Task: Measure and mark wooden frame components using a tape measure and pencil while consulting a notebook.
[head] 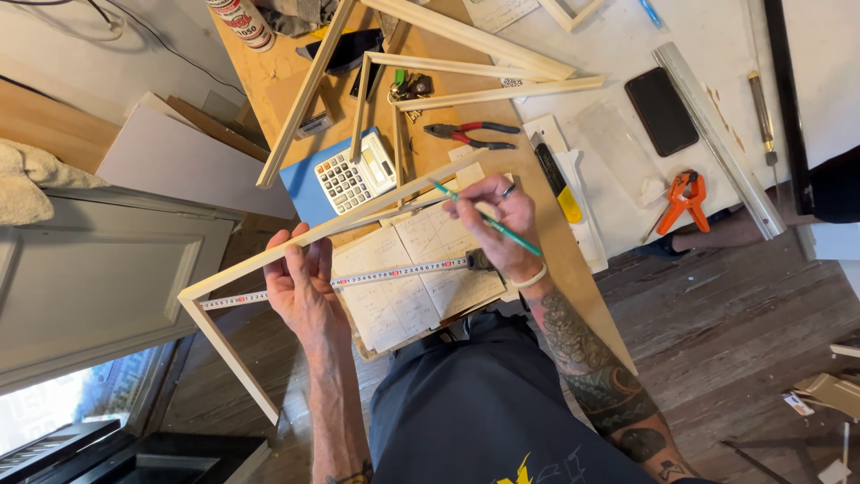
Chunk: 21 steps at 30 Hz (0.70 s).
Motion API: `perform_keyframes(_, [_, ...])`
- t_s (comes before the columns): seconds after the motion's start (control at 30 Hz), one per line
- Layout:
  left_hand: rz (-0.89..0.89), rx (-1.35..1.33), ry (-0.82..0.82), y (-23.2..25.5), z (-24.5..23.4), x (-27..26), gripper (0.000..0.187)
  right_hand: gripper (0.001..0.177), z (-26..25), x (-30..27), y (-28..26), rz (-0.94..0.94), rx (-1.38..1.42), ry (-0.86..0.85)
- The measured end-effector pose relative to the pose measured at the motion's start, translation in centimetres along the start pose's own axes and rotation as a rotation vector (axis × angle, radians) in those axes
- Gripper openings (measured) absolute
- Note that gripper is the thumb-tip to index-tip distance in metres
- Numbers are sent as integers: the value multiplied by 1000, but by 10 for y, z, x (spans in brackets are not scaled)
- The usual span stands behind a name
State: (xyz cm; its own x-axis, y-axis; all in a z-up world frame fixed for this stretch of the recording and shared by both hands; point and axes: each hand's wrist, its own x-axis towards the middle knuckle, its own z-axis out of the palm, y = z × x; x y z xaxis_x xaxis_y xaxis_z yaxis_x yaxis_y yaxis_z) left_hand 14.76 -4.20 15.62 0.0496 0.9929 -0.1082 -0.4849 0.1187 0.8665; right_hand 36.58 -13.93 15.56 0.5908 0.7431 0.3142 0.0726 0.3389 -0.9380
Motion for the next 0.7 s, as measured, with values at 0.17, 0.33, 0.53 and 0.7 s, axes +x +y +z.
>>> perform_keyframes(0.17, [-4,-18,-2,-5,-5,2,29,15,3,-8,-10,40,-47,-141])
perform_keyframes(0.33, [5,-28,-6,-4,-6,0,30,15,1,1,-8,11,-33,-91])
perform_keyframes(0.53, [2,-11,-5,-1,-2,0,29,13,-1,1,-8,58,-66,-78])
perform_keyframes(0.7, [-1,-8,-15,-3,-3,2,29,13,0,0,-5,78,-58,-66])
